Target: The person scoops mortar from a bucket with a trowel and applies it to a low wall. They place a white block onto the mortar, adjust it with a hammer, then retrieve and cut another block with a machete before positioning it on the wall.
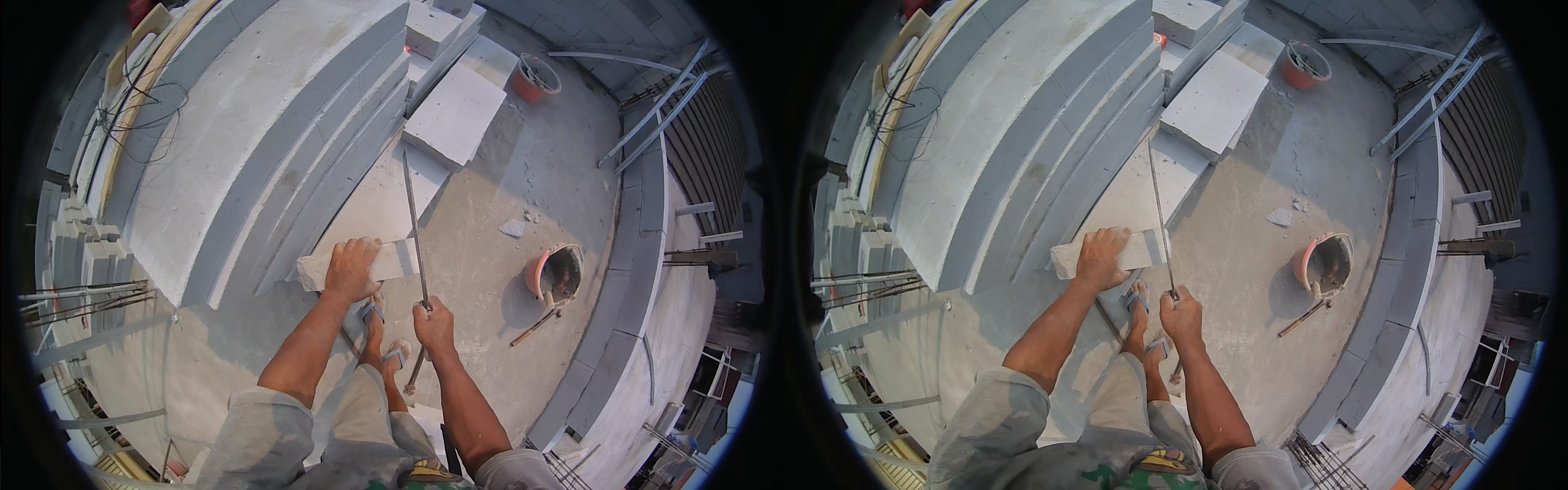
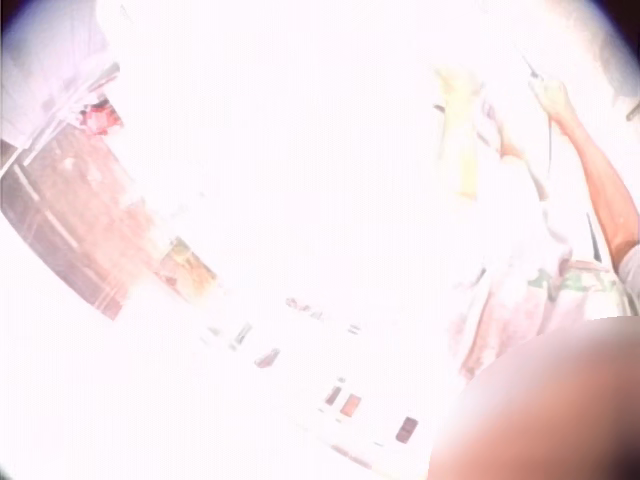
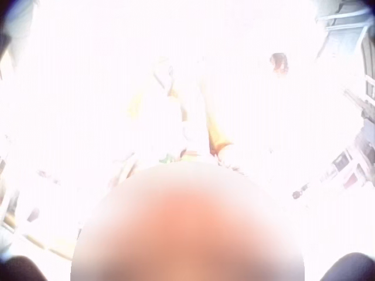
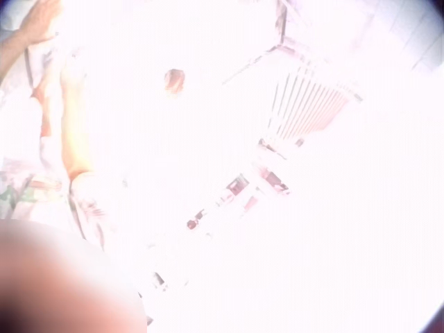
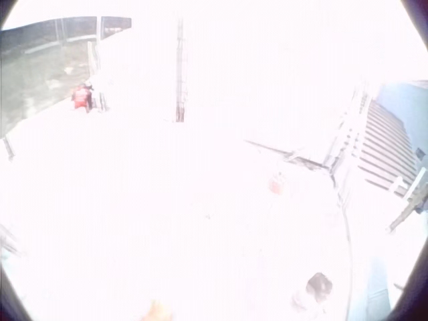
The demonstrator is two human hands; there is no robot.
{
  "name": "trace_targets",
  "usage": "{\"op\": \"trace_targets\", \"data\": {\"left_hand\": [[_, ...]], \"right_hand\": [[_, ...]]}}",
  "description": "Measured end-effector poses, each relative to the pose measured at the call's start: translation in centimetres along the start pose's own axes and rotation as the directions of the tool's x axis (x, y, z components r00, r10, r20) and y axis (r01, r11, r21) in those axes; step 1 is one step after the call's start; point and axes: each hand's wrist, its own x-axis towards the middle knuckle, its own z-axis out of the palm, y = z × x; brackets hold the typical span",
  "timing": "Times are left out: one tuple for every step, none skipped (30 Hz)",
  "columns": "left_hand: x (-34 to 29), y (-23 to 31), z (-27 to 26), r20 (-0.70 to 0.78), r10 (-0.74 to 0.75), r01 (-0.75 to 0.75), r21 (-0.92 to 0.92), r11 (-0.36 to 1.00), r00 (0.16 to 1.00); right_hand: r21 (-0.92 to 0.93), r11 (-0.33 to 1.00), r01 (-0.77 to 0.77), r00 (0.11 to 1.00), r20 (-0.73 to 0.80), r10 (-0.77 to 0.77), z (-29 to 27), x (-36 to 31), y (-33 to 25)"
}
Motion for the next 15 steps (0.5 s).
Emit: {"op": "trace_targets", "data": {"left_hand": [[0.0,0.2,-0.1,0.035,-0.019,0.019,0.016,1.0,0.999],[1.0,-0.1,-0.2,0.11,-0.049,0.046,0.028,0.999,0.993],[1.4,-0.2,-0.3,0.011,-0.024,0.024,0.044,0.999,1.0],[1.2,-0.1,-0.3,0.01,-0.021,0.021,0.033,0.999,1.0],[1.0,0.0,-0.2,0.091,-0.054,0.053,0.019,0.998,0.994],[1.1,0.1,-0.2,0.074,-0.043,0.041,0.023,0.999,0.996],[1.0,0.2,-0.2,-0.014,0.001,-0.001,0.016,1.0,1.0],[0.8,0.2,-0.2,-0.045,0.022,-0.022,0.011,1.0,0.999],[0.7,0.2,-0.2,-0.051,0.032,-0.031,0.007,0.999,0.998],[0.7,0.2,-0.1,-0.05,0.039,-0.038,0.011,0.999,0.998],[0.7,0.2,-0.1,-0.052,0.043,-0.042,0.013,0.999,0.998],[0.6,0.3,0.0,-0.055,0.04,-0.04,0.013,0.999,0.998],[0.7,0.2,0.1,-0.038,0.033,-0.033,0.016,0.999,0.999],[0.8,0.2,0.2,-0.023,0.023,-0.023,0.019,1.0,0.999],[0.8,0.2,0.2,-0.016,0.015,-0.015,0.019,1.0,1.0]], "right_hand": [[-0.154,0.92,-0.36,0.919,0.109,0.378,0.3,-0.1,1.8],[-0.039,0.943,-0.331,0.935,0.123,0.333,0.0,-0.2,3.2],[0.036,0.925,-0.379,0.919,0.128,0.372,-0.5,-0.9,4.3],[0.078,0.874,-0.479,0.875,0.118,0.47,-1.1,-2.7,5.2],[0.137,0.885,-0.446,0.891,0.166,0.423,-1.6,-3.6,5.5],[0.188,0.9,-0.393,0.915,0.176,0.363,-1.9,-3.0,5.4],[0.28,0.919,-0.277,0.956,0.172,0.236,-2.5,-2.8,4.9],[0.3,0.928,-0.223,0.97,0.164,0.18,-3.0,-2.2,4.0],[0.274,0.933,-0.234,0.967,0.167,0.193,-3.4,-1.3,2.9],[0.292,0.94,-0.179,0.978,0.153,0.139,-3.9,-0.8,1.6],[0.286,0.944,-0.166,0.982,0.131,0.134,-4.6,-0.4,0.3],[0.365,0.911,-0.191,0.978,0.144,0.147,-5.3,-0.1,-1.1],[0.447,0.891,-0.077,0.995,0.088,0.041,-6.2,-0.1,-2.4],[0.497,0.867,0.008,0.999,0.023,-0.023,-6.9,-0.1,-3.6],[0.541,0.836,0.096,0.995,-0.044,-0.086,-7.6,0.0,-4.4]]}}
